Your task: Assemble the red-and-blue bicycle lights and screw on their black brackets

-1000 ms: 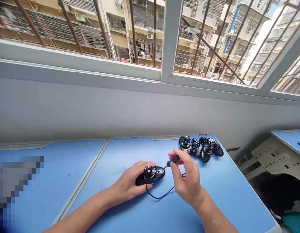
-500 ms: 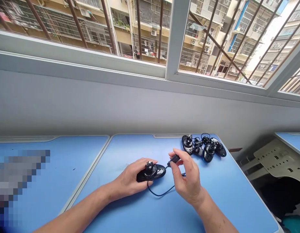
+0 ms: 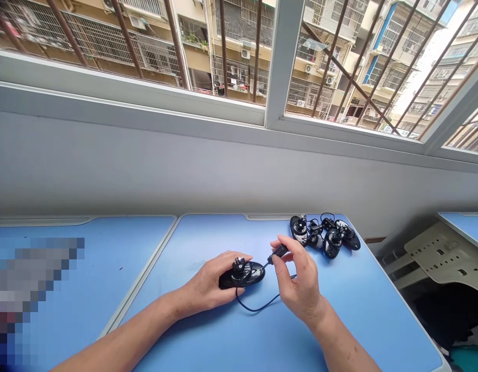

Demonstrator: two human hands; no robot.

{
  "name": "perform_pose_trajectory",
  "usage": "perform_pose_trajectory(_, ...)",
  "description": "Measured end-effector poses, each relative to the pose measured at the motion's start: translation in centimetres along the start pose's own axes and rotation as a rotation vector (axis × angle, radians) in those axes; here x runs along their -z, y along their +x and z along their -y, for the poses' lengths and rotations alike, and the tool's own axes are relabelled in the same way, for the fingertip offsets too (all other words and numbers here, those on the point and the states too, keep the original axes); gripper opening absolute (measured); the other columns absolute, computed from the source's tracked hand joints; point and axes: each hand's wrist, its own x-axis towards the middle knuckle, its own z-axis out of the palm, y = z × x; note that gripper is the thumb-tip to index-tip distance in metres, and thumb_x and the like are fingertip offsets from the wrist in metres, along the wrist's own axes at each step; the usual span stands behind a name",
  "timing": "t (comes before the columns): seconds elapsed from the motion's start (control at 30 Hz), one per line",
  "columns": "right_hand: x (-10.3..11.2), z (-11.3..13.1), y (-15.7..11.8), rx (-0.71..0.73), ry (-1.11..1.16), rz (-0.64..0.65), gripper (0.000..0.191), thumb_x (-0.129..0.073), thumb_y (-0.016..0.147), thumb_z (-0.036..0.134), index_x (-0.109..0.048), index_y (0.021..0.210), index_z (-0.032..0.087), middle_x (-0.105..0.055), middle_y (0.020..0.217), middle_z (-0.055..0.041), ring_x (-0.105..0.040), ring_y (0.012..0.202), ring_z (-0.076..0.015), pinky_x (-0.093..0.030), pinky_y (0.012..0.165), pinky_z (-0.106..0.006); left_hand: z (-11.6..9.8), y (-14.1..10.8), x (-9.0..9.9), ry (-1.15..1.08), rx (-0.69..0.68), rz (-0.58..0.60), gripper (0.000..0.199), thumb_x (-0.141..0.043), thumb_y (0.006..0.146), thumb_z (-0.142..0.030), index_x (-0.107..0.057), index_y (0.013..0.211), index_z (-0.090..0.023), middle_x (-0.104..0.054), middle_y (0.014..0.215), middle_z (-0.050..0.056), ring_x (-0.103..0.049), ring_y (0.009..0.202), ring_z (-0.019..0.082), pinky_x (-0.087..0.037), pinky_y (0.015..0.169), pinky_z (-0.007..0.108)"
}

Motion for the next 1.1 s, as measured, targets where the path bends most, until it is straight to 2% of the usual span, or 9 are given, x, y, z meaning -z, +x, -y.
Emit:
perform_pose_trajectory(0.63, -0.1, 0.0, 0.1, 0.005, -0.004, 0.023, 0.041, -0.052, 0.09, 0.011, -0.048, 0.13, 0.023, -0.067, 0.102, -0.0084, -0.067, 0.085, -0.018, -0.061, 0.061, -0.028, 0.2, 0.0, 0.1, -0.004, -0.073, -0.02, 0.042, -0.065, 0.068, -0.016, -0.062, 0.11, -0.019, -0.07, 0.106, 0.007, -0.063, 0.096, 0.024, -0.049, 0.088, 0.036)
perform_pose_trajectory(0.83, 0.2, 0.0, 0.8, 0.022, -0.028, -0.01, 0.026, -0.06, 0.088, 0.016, -0.059, 0.113, 0.025, -0.061, 0.094, -0.0044, -0.06, 0.076, -0.0153, -0.057, 0.055, -0.026, 0.3, -0.1, 0.0, 0.015, -0.078, -0.025, 0.044, -0.065, 0.068, -0.014, -0.061, 0.111, -0.021, -0.07, 0.108, 0.006, -0.062, 0.101, 0.025, -0.049, 0.091, 0.037)
perform_pose_trajectory(0.93, 0.6, 0.1, 0.9, 0.027, 0.002, 0.024, 0.032, -0.057, 0.088, 0.01, -0.058, 0.116, 0.025, -0.062, 0.094, -0.004, -0.06, 0.077, -0.0146, -0.057, 0.059, -0.026, 0.3, -0.1, -0.1, 0.025, -0.09, -0.031, 0.045, -0.065, 0.067, -0.012, -0.061, 0.112, -0.02, -0.069, 0.108, 0.006, -0.063, 0.099, 0.024, -0.05, 0.09, 0.036)
perform_pose_trajectory(1.1, 0.9, 0.5, 0.7, 0.029, 0.023, 0.066, 0.045, -0.05, 0.087, 0.005, -0.049, 0.128, 0.023, -0.066, 0.101, -0.0064, -0.064, 0.088, -0.0172, -0.057, 0.069, -0.029, 0.2, 0.0, 0.0, 0.043, -0.103, -0.029, 0.043, -0.066, 0.069, -0.013, -0.06, 0.111, -0.021, -0.07, 0.106, 0.005, -0.063, 0.095, 0.023, -0.05, 0.087, 0.035)
